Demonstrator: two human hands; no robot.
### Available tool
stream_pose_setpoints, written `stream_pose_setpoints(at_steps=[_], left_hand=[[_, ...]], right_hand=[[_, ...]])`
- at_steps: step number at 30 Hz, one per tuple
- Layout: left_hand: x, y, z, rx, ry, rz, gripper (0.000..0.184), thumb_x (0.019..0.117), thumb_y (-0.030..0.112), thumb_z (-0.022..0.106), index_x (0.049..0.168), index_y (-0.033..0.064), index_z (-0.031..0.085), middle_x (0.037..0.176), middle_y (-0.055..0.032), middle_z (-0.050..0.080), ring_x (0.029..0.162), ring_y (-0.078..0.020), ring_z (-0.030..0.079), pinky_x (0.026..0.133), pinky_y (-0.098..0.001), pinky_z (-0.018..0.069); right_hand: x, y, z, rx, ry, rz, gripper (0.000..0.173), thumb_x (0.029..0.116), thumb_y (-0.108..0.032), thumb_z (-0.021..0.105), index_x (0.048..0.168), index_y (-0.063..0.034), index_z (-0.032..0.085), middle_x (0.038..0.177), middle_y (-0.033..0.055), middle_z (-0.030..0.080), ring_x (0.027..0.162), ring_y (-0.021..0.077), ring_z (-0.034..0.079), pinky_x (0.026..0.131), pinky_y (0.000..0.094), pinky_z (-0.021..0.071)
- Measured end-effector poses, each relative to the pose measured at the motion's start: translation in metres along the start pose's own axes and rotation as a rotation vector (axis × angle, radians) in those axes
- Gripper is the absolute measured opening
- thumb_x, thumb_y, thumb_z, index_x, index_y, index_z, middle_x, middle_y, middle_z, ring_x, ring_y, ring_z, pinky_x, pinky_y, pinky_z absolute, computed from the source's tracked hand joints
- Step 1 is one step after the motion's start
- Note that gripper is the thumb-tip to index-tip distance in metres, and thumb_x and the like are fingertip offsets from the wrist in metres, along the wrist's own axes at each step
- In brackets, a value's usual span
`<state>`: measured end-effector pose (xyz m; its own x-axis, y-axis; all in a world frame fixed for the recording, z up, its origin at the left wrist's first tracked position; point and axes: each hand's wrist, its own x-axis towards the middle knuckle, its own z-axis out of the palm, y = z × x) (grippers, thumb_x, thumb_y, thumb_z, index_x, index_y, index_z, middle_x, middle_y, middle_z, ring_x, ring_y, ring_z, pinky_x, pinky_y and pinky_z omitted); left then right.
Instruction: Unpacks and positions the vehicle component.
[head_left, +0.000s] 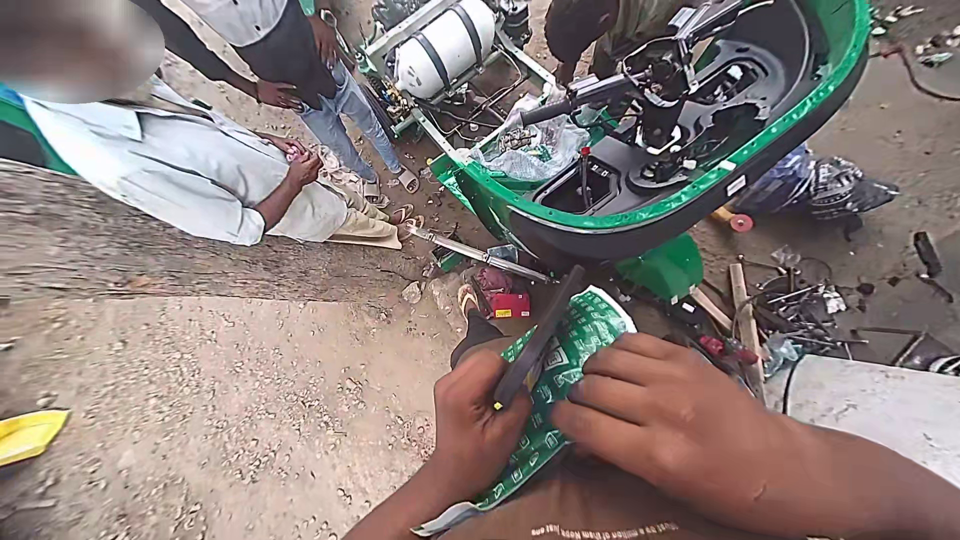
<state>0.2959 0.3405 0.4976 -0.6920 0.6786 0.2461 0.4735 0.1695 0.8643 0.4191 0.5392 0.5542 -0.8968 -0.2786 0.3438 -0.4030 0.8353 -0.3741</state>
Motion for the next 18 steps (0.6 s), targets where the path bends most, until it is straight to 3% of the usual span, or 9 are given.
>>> stream_pose_setpoints(at_steps=[2, 4, 8, 11, 14, 16, 18], left_hand=[[0.001, 0.0, 0.001, -0.015, 0.007, -0.015, 0.017, 0.0908, 0.018, 0.065, 0.077, 0.009, 0.065, 0.068, 0.0043, 0.06, 0.063, 0.0, 0.057, 0.057, -0.0172, 0.0481], [0.0, -0.001, 0.0, -0.023, 0.022, -0.023, 0.019, 0.0915, 0.02, 0.066, 0.076, 0.0095, 0.064, 0.068, 0.0044, 0.06, 0.063, -0.0003, 0.057, 0.056, -0.0175, 0.0485], [-0.004, -0.001, -0.003, -0.039, 0.021, -0.025, 0.017, 0.0889, 0.02, 0.067, 0.075, 0.0106, 0.063, 0.066, 0.0052, 0.056, 0.061, 0.0001, 0.054, 0.055, -0.0166, 0.0456], [-0.006, 0.0, -0.004, -0.036, 0.02, 0.008, 0.018, 0.0887, 0.021, 0.068, 0.076, 0.0095, 0.062, 0.065, 0.0045, 0.055, 0.06, 0.0002, 0.052, 0.055, -0.0158, 0.0439], [-0.007, 0.0, -0.005, -0.019, 0.029, 0.023, 0.015, 0.0874, 0.021, 0.068, 0.079, 0.0095, 0.064, 0.066, 0.0041, 0.058, 0.061, 0.0013, 0.054, 0.057, -0.0147, 0.0455], [-0.012, 0.0, -0.009, -0.011, 0.03, 0.01, 0.014, 0.0866, 0.021, 0.068, 0.081, 0.01, 0.063, 0.068, 0.0042, 0.059, 0.064, 0.0023, 0.055, 0.059, -0.0134, 0.0465], [-0.023, -0.001, -0.017, -0.019, 0.074, -0.059, 0.011, 0.0866, 0.024, 0.071, 0.087, 0.0135, 0.067, 0.076, 0.0081, 0.067, 0.073, 0.005, 0.064, 0.065, -0.0125, 0.0538]], right_hand=[[0.005, -0.004, -0.002, -0.033, 0.032, -0.105, 0.02, 0.1015, -0.005, 0.049, 0.092, -0.0092, 0.067, 0.08, 0.0042, 0.063, 0.076, 0.0218, 0.059, 0.065, 0.0362, 0.0435], [0.0, 0.0, 0.001, -0.004, 0.126, -0.199, 0.018, 0.1007, -0.003, 0.051, 0.096, -0.0066, 0.068, 0.084, 0.0064, 0.065, 0.078, 0.0217, 0.057, 0.069, 0.0358, 0.0417], [-0.014, 0.018, 0.024, 0.206, 0.304, -0.294, 0.013, 0.099, -0.004, 0.059, 0.106, -0.0039, 0.071, 0.092, 0.0105, 0.07, 0.082, 0.0218, 0.062, 0.075, 0.0347, 0.0501], [-0.019, 0.025, 0.043, 0.474, 0.377, -0.18, 0.011, 0.0997, -0.009, 0.064, 0.102, -0.0089, 0.075, 0.091, 0.0073, 0.072, 0.088, 0.0184, 0.067, 0.083, 0.0323, 0.0553], [-0.022, 0.028, 0.057, 0.813, 0.418, -0.03, 0.011, 0.0982, -0.016, 0.071, 0.093, -0.0084, 0.078, 0.086, 0.0053, 0.074, 0.085, 0.0131, 0.069, 0.081, 0.0288, 0.0552], [-0.034, 0.038, 0.06, 1.067, 0.541, 0.159, 0.011, 0.0951, -0.019, 0.075, 0.09, -0.0095, 0.077, 0.084, 0.0012, 0.074, 0.083, 0.0088, 0.069, 0.08, 0.0273, 0.0565], [-0.061, 0.067, 0.057, 1.08, 0.677, 0.387, 0.005, 0.0899, -0.019, 0.079, 0.091, -0.0142, 0.079, 0.085, -0.0038, 0.074, 0.082, 0.0059, 0.07, 0.078, 0.0242, 0.0595]])
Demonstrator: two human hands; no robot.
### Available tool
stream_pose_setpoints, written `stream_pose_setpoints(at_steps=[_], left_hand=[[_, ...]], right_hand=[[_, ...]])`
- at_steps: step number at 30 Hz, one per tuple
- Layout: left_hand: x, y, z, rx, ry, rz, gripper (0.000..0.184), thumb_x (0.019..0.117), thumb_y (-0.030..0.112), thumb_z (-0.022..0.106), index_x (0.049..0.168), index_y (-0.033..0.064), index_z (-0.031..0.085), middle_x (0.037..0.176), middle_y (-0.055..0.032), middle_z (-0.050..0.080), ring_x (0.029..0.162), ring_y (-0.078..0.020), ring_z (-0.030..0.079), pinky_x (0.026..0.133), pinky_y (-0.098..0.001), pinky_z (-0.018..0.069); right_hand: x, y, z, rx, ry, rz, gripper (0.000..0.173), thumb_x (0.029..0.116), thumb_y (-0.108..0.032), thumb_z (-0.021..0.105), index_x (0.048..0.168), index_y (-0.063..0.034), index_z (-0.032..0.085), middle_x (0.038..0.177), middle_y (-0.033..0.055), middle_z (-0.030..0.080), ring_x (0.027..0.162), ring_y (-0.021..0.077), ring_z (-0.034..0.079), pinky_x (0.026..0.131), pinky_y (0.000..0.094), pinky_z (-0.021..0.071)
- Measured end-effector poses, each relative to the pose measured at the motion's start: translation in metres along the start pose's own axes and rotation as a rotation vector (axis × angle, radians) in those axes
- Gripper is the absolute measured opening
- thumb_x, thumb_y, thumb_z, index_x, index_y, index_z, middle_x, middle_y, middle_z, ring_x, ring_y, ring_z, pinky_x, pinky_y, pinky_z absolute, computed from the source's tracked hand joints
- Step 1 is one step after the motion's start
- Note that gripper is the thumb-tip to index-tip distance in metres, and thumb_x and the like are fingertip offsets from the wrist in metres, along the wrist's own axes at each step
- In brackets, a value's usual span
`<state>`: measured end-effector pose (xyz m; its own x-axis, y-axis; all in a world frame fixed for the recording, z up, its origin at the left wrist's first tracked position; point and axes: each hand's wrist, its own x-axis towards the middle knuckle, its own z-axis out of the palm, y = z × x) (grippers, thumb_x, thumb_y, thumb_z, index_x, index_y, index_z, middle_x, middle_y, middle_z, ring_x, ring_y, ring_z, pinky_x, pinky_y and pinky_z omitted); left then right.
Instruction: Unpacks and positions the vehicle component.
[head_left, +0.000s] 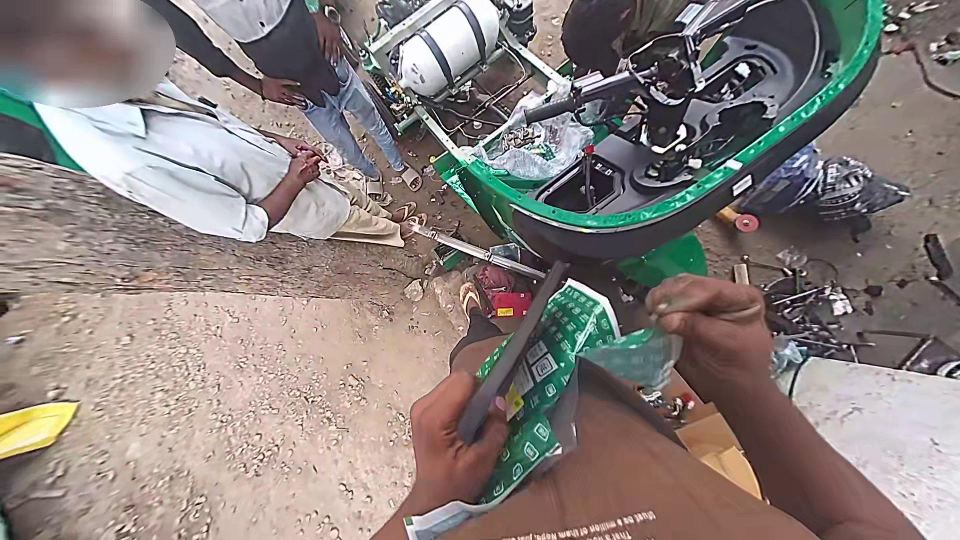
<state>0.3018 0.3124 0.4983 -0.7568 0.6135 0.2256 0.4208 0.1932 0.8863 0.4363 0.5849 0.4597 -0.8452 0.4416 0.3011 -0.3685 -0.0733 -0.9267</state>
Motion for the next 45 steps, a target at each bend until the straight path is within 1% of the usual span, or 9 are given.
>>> stream_pose_setpoints(at_steps=[4, 8, 13, 17, 21, 24, 27, 34, 45], left_hand=[[-0.01, 0.001, 0.001, -0.11, 0.082, -0.071, 0.011, 0.0894, 0.022, 0.073, 0.1, 0.0193, 0.073, 0.09, 0.012, 0.074, 0.083, 0.0027, 0.07, 0.074, -0.017, 0.0598], [-0.012, 0.003, 0.01, -0.327, 0.125, -0.111, 0.025, 0.0901, 0.014, 0.074, 0.111, 0.0256, 0.071, 0.099, 0.0111, 0.076, 0.088, -0.0021, 0.072, 0.081, -0.0216, 0.0617], [-0.018, 0.006, 0.008, -0.377, 0.159, -0.151, 0.027, 0.0887, 0.009, 0.073, 0.109, 0.0264, 0.071, 0.096, 0.0116, 0.076, 0.087, -0.0015, 0.071, 0.08, -0.0207, 0.0605], [-0.021, 0.002, 0.011, -0.433, 0.205, -0.148, 0.022, 0.091, 0.012, 0.073, 0.108, 0.0255, 0.073, 0.094, 0.0089, 0.076, 0.081, -0.0031, 0.071, 0.075, -0.0213, 0.0606], [-0.027, 0.002, 0.017, -0.429, 0.214, -0.174, 0.021, 0.0917, 0.014, 0.073, 0.11, 0.0249, 0.072, 0.094, 0.008, 0.076, 0.079, -0.0032, 0.071, 0.071, -0.021, 0.0604], [-0.026, 0.002, 0.021, -0.45, 0.163, -0.212, 0.021, 0.0915, 0.012, 0.072, 0.109, 0.0233, 0.071, 0.092, 0.0066, 0.075, 0.075, -0.0039, 0.07, 0.067, -0.0213, 0.0603], [-0.023, 0.003, 0.021, -0.471, 0.13, -0.243, 0.018, 0.0913, 0.014, 0.073, 0.107, 0.0238, 0.072, 0.089, 0.0056, 0.075, 0.071, -0.004, 0.069, 0.063, -0.0205, 0.0589], [-0.008, -0.006, 0.01, -0.568, 0.091, -0.46, 0.008, 0.0919, 0.013, 0.069, 0.096, 0.0202, 0.069, 0.073, 0.0036, 0.069, 0.052, -0.0017, 0.055, 0.046, -0.0172, 0.0455], [0.023, -0.038, -0.023, -0.825, -0.098, -0.749, 0.009, 0.0903, 0.009, 0.065, 0.09, 0.0171, 0.068, 0.067, -0.0001, 0.067, 0.047, -0.0022, 0.051, 0.044, -0.0177, 0.0414]], right_hand=[[-0.023, 0.028, -0.038, -0.212, -0.127, 0.173, 0.01, 0.0891, -0.018, 0.08, 0.093, -0.009, 0.08, 0.086, -0.0021, 0.075, 0.079, 0.0043, 0.07, 0.075, 0.0218, 0.0598], [-0.034, 0.061, -0.086, -0.68, 0.085, 0.078, 0.012, 0.0898, -0.02, 0.077, 0.092, -0.0083, 0.08, 0.085, -0.0009, 0.075, 0.079, 0.0042, 0.069, 0.075, 0.0219, 0.0595], [-0.072, 0.101, -0.214, -1.424, 0.277, 0.512, 0.016, 0.0984, -0.012, 0.069, 0.096, 0.003, 0.073, 0.096, 0.0268, 0.07, 0.095, 0.0464, 0.069, 0.085, 0.0668, 0.0523], [-0.094, 0.087, -0.281, -1.42, 0.347, 1.062, 0.034, 0.0928, -0.019, 0.077, 0.117, 0.0029, 0.07, 0.113, 0.037, 0.065, 0.112, 0.0605, 0.059, 0.091, 0.08, 0.0433], [-0.068, 0.044, -0.19, -1.342, 0.189, 0.732, 0.041, 0.0883, -0.013, 0.081, 0.123, 0.0036, 0.069, 0.13, 0.0272, 0.064, 0.119, 0.0482, 0.061, 0.098, 0.0706, 0.0483], [-0.042, 0.038, -0.082, -0.831, 0.03, 0.086, 0.016, 0.0945, -0.01, 0.069, 0.108, -0.0073, 0.077, 0.107, 0.0044, 0.076, 0.1, 0.0149, 0.073, 0.092, 0.0361, 0.0619], [-0.029, 0.05, -0.004, -0.433, -0.119, -0.14, 0.014, 0.098, -0.007, 0.066, 0.106, -0.0065, 0.078, 0.108, 0.0082, 0.075, 0.108, 0.0166, 0.069, 0.097, 0.0342, 0.0579], [-0.027, 0.078, 0.028, -0.502, -0.02, -0.225, 0.008, 0.0977, -0.008, 0.065, 0.1, -0.0041, 0.071, 0.111, 0.0135, 0.072, 0.116, 0.0227, 0.066, 0.102, 0.0365, 0.0552], [-0.025, 0.11, 0.049, -0.497, -0.105, 0.138, 0.03, 0.0948, -0.02, 0.07, 0.116, 0.0002, 0.069, 0.114, 0.0109, 0.072, 0.115, 0.0115, 0.063, 0.106, 0.0293, 0.0467]])
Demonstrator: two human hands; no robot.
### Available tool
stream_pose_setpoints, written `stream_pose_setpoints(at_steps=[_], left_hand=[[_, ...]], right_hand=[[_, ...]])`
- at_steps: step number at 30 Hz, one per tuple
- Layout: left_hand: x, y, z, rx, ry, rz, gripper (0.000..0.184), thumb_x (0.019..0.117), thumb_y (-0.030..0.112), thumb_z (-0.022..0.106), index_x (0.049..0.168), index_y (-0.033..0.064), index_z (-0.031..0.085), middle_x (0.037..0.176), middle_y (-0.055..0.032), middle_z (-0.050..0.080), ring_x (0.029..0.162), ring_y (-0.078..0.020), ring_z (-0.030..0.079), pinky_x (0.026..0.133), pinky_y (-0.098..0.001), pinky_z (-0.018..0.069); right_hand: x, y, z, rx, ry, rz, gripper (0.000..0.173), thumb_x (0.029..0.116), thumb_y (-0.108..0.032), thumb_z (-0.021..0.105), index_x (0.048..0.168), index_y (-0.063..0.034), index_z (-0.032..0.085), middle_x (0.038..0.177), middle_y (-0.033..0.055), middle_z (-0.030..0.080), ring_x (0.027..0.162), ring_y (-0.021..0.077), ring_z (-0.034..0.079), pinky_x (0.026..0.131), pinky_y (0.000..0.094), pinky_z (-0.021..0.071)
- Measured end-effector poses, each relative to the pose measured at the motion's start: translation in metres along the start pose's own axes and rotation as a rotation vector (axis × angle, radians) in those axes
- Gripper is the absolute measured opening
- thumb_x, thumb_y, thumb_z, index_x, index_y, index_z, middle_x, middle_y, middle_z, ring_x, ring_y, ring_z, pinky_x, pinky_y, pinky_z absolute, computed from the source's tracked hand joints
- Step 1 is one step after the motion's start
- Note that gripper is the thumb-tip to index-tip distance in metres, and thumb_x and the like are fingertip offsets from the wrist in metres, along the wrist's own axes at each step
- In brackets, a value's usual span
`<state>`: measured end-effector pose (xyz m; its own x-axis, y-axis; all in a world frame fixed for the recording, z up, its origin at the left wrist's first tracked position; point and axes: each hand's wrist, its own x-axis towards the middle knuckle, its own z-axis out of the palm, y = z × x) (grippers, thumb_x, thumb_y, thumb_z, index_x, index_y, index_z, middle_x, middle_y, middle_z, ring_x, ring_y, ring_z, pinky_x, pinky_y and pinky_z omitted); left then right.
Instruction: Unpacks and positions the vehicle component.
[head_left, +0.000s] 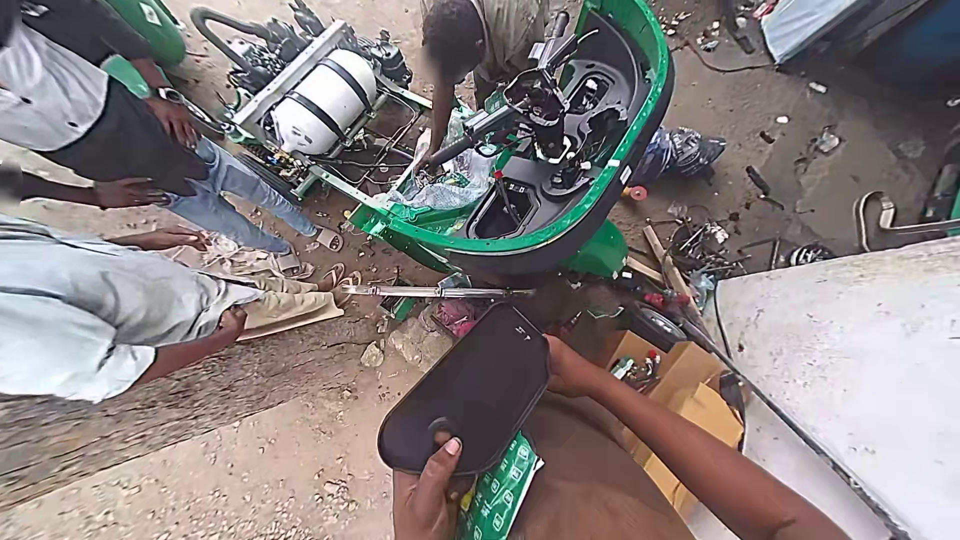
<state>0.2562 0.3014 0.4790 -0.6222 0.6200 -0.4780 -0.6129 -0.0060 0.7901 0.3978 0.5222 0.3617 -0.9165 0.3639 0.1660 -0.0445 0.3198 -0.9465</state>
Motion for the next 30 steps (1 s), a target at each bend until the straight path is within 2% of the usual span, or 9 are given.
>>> stream_pose_setpoints(at_steps=[6, 11, 13, 15, 17, 19, 23, 25, 30], left_hand=[[0.03, 0.008, -0.032, -0.133, -0.154, -0.303, 0.005, 0.0897, 0.012, 0.066, 0.087, 0.0165, 0.066, 0.064, -0.0006, 0.061, 0.044, -0.0017, 0.048, 0.041, -0.0174, 0.0394], [0.082, 0.004, -0.059, 0.063, -0.218, -0.159, 0.004, 0.0898, 0.01, 0.065, 0.09, 0.0123, 0.062, 0.065, -0.0016, 0.061, 0.043, -0.0015, 0.044, 0.039, -0.0171, 0.0344], [0.099, 0.008, -0.054, 0.152, -0.195, -0.067, 0.003, 0.0898, 0.009, 0.061, 0.092, 0.0107, 0.061, 0.063, -0.0013, 0.061, 0.042, -0.002, 0.044, 0.039, -0.0175, 0.0341], [0.113, 0.011, -0.045, 0.256, -0.205, 0.028, 0.004, 0.09, 0.009, 0.061, 0.094, 0.0086, 0.061, 0.064, -0.0013, 0.061, 0.043, -0.0031, 0.044, 0.04, -0.0182, 0.0345], [0.126, 0.011, -0.031, 0.333, -0.218, 0.111, 0.004, 0.0897, 0.007, 0.061, 0.093, 0.0068, 0.062, 0.066, -0.0015, 0.063, 0.044, -0.0041, 0.046, 0.04, -0.0188, 0.0356], [0.135, 0.008, -0.016, 0.39, -0.236, 0.161, 0.004, 0.089, 0.006, 0.061, 0.092, 0.006, 0.063, 0.066, -0.0012, 0.063, 0.045, -0.0048, 0.047, 0.04, -0.0197, 0.0367], [0.158, 0.007, 0.024, 0.392, -0.286, 0.172, 0.006, 0.0911, 0.007, 0.06, 0.093, 0.0041, 0.065, 0.068, -0.0034, 0.066, 0.048, -0.0066, 0.053, 0.042, -0.0217, 0.0408], [0.185, 0.013, 0.063, 0.367, -0.321, 0.155, 0.009, 0.0934, 0.008, 0.059, 0.095, 0.0019, 0.066, 0.071, -0.0063, 0.069, 0.053, -0.0101, 0.061, 0.045, -0.0246, 0.0484], [0.297, 0.005, 0.201, 0.452, -0.355, 0.071, 0.019, 0.1037, 0.027, 0.061, 0.097, 0.0092, 0.064, 0.064, -0.0012, 0.059, 0.044, -0.0077, 0.043, 0.04, -0.0235, 0.036]], right_hand=[[0.011, -0.071, 0.014, 0.034, -0.076, 0.601, 0.026, 0.0964, -0.007, 0.065, 0.12, 0.003, 0.065, 0.11, 0.0059, 0.07, 0.103, -0.0017, 0.061, 0.097, 0.0153, 0.0444], [-0.036, -0.009, -0.034, -0.262, 0.169, 0.064, 0.022, 0.0942, -0.04, 0.072, 0.097, -0.0194, 0.08, 0.105, -0.0049, 0.078, 0.128, 0.0171, 0.061, 0.122, 0.0527, 0.0304], [-0.066, -0.032, -0.079, -0.521, 0.187, 0.175, 0.026, 0.0981, -0.043, 0.067, 0.099, -0.0197, 0.079, 0.106, -0.0039, 0.077, 0.124, 0.0191, 0.064, 0.115, 0.0531, 0.04], [-0.097, -0.053, -0.113, -0.908, 0.181, 0.431, 0.018, 0.0973, -0.027, 0.065, 0.102, -0.0151, 0.077, 0.101, 0.0053, 0.076, 0.099, 0.0257, 0.073, 0.088, 0.0536, 0.0566], [-0.113, -0.068, -0.135, -1.136, 0.254, 0.842, 0.019, 0.1009, -0.022, 0.066, 0.106, -0.0056, 0.074, 0.099, 0.0227, 0.073, 0.087, 0.0464, 0.072, 0.069, 0.0671, 0.0538], [-0.141, -0.079, -0.153, -1.172, 0.564, 1.091, 0.031, 0.1067, -0.027, 0.056, 0.111, 0.0006, 0.07, 0.1, 0.0316, 0.07, 0.092, 0.0568, 0.068, 0.072, 0.0764, 0.0479], [-0.199, -0.095, -0.176, -1.0, 1.211, 1.057, 0.044, 0.1058, -0.038, 0.053, 0.116, 0.0018, 0.068, 0.1, 0.0278, 0.07, 0.095, 0.0431, 0.067, 0.088, 0.0644, 0.0465], [-0.223, -0.082, -0.175, -0.893, 1.291, 1.044, 0.043, 0.1044, -0.037, 0.057, 0.111, 0.0039, 0.069, 0.094, 0.0255, 0.068, 0.087, 0.0371, 0.066, 0.084, 0.0602, 0.0476], [-0.225, -0.029, -0.155, -0.631, 1.339, 1.091, 0.033, 0.1018, -0.029, 0.064, 0.103, 0.0031, 0.07, 0.087, 0.0183, 0.068, 0.08, 0.0268, 0.063, 0.079, 0.0539, 0.0495]])
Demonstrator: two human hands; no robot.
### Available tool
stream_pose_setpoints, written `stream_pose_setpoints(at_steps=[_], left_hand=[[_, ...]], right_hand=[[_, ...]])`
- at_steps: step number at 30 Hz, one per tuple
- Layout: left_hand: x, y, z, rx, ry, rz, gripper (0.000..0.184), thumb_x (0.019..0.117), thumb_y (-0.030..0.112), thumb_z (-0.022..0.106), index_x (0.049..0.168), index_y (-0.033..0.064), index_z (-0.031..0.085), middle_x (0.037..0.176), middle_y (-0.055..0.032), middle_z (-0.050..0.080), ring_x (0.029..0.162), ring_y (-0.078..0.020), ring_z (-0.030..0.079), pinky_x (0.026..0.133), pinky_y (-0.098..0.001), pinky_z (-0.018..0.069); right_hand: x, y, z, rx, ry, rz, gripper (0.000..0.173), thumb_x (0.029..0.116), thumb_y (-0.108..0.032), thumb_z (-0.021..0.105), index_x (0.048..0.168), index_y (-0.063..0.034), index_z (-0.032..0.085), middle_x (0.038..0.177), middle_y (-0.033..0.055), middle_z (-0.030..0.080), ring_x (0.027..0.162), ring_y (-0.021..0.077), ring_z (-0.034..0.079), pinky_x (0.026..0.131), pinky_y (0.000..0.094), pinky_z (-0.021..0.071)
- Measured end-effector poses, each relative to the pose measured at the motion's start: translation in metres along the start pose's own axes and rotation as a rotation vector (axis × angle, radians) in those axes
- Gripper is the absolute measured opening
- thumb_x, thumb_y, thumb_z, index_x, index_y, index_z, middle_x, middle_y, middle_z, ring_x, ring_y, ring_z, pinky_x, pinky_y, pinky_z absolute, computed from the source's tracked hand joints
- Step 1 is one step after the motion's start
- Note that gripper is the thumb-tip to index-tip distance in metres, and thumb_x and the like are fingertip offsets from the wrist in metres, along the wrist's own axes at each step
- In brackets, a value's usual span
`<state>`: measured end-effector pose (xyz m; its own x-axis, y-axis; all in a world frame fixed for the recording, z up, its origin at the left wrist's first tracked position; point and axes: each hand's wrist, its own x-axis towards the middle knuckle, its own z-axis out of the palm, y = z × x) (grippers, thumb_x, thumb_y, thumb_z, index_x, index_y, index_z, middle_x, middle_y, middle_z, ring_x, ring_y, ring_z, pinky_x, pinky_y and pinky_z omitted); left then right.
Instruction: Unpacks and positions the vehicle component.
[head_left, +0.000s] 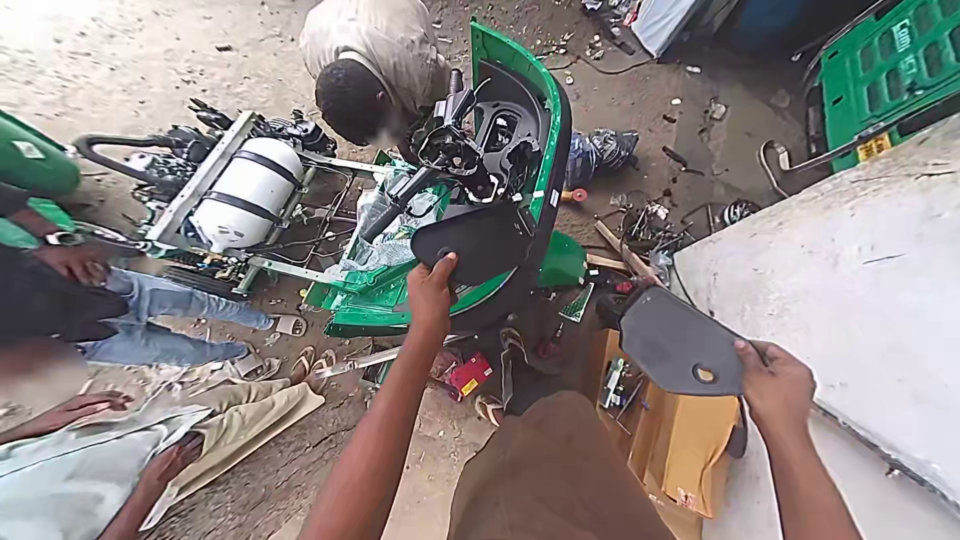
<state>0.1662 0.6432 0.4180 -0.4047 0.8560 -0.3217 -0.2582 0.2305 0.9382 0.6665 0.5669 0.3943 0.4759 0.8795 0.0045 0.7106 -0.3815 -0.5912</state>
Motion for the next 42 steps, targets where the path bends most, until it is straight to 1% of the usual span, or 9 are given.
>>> stream_pose_setpoints(at_steps=[4, 8, 12, 18, 22, 24, 31, 36, 42], left_hand=[[0.13, -0.032, 0.079, -0.259, 0.037, -0.247, 0.025, 0.1023, 0.035, 0.059, 0.085, 0.018, 0.053, 0.054, 0.0071, 0.033, 0.039, -0.0062, 0.027, 0.037, -0.0229, 0.0274], [0.199, -0.068, 0.131, -0.318, 0.09, -0.43, 0.032, 0.1018, 0.037, 0.058, 0.078, 0.0217, 0.043, 0.051, 0.009, 0.026, 0.037, -0.0061, 0.025, 0.037, -0.0221, 0.0288], [0.231, -0.093, 0.161, -0.149, 0.117, -0.496, 0.038, 0.1008, 0.043, 0.063, 0.079, 0.0183, 0.045, 0.055, 0.0061, 0.031, 0.04, -0.0077, 0.028, 0.039, -0.0232, 0.0293], [0.251, -0.09, 0.173, 0.338, -0.033, -0.576, 0.049, 0.091, 0.046, 0.076, 0.112, 0.0043, 0.062, 0.082, -0.0082, 0.056, 0.06, -0.0159, 0.048, 0.052, -0.0333, 0.0425], [0.24, -0.083, 0.147, 0.486, -0.174, -0.505, 0.035, 0.0896, 0.039, 0.078, 0.096, 0.0058, 0.072, 0.073, -0.006, 0.061, 0.05, -0.0121, 0.044, 0.045, -0.0299, 0.0364], [0.218, -0.069, 0.125, 0.49, -0.225, -0.406, 0.025, 0.0968, 0.031, 0.072, 0.107, 0.0095, 0.076, 0.078, -0.0052, 0.065, 0.05, -0.0107, 0.042, 0.045, -0.028, 0.0344], [0.116, -0.025, 0.046, 0.453, -0.371, -0.018, 0.023, 0.1038, 0.025, 0.061, 0.102, 0.0099, 0.078, 0.07, 0.0017, 0.064, 0.052, -0.0072, 0.048, 0.05, -0.0257, 0.0402], [0.026, -0.012, -0.012, 0.589, -0.393, 0.464, 0.06, 0.0904, 0.044, 0.077, 0.138, 0.0092, 0.065, 0.058, 0.0094, 0.047, 0.047, -0.0019, 0.038, 0.046, -0.0223, 0.0373], [-0.021, -0.006, -0.123, 0.56, -0.034, 0.594, 0.035, 0.0966, 0.032, 0.071, 0.122, 0.0077, 0.073, 0.058, 0.0102, 0.048, 0.047, 0.0005, 0.041, 0.046, -0.0195, 0.0395]], right_hand=[[0.015, 0.001, 0.048, 0.048, -0.089, -0.012, 0.029, 0.1006, -0.027, 0.065, 0.099, 0.0012, 0.072, 0.086, 0.0179, 0.069, 0.082, 0.0295, 0.065, 0.08, 0.0585, 0.0494], [0.049, -0.02, 0.077, 0.134, -0.14, -0.021, 0.029, 0.0975, -0.03, 0.064, 0.099, -0.0026, 0.073, 0.085, 0.0093, 0.07, 0.079, 0.0183, 0.066, 0.077, 0.0489, 0.0527], [0.092, -0.037, 0.102, 0.164, -0.19, 0.014, 0.026, 0.0982, -0.029, 0.065, 0.1, -0.0045, 0.074, 0.084, 0.0051, 0.07, 0.076, 0.0117, 0.065, 0.075, 0.0407, 0.0543], [0.133, -0.081, 0.13, 0.113, -0.28, -0.085, 0.025, 0.0976, -0.028, 0.066, 0.102, -0.0043, 0.074, 0.09, 0.006, 0.072, 0.082, 0.012, 0.066, 0.08, 0.0398, 0.054], [0.149, -0.101, 0.133, 0.209, -0.245, -0.099, 0.021, 0.0994, -0.022, 0.065, 0.102, -0.0038, 0.073, 0.092, 0.0038, 0.072, 0.083, 0.0041, 0.066, 0.08, 0.027, 0.0551], [0.151, -0.11, 0.128, 0.322, -0.208, -0.055, 0.017, 0.0998, -0.019, 0.066, 0.101, -0.0032, 0.073, 0.09, 0.0022, 0.072, 0.081, 0.0029, 0.066, 0.078, 0.0233, 0.0564], [0.111, -0.148, 0.113, 0.788, -0.217, 0.033, 0.015, 0.1052, -0.012, 0.056, 0.103, -0.0016, 0.067, 0.085, 0.0036, 0.07, 0.078, 0.0121, 0.07, 0.075, 0.0309, 0.062], [0.011, -0.215, 0.115, 1.022, -0.502, 0.106, 0.033, 0.1032, -0.005, 0.053, 0.135, 0.0041, 0.057, 0.117, 0.0155, 0.071, 0.103, 0.022, 0.072, 0.09, 0.0396, 0.0626], [-0.028, -0.292, 0.102, 0.561, -0.339, -0.631, 0.022, 0.0943, -0.015, 0.072, 0.115, -0.0055, 0.073, 0.104, 0.0018, 0.075, 0.09, 0.0068, 0.071, 0.083, 0.0268, 0.0614]])
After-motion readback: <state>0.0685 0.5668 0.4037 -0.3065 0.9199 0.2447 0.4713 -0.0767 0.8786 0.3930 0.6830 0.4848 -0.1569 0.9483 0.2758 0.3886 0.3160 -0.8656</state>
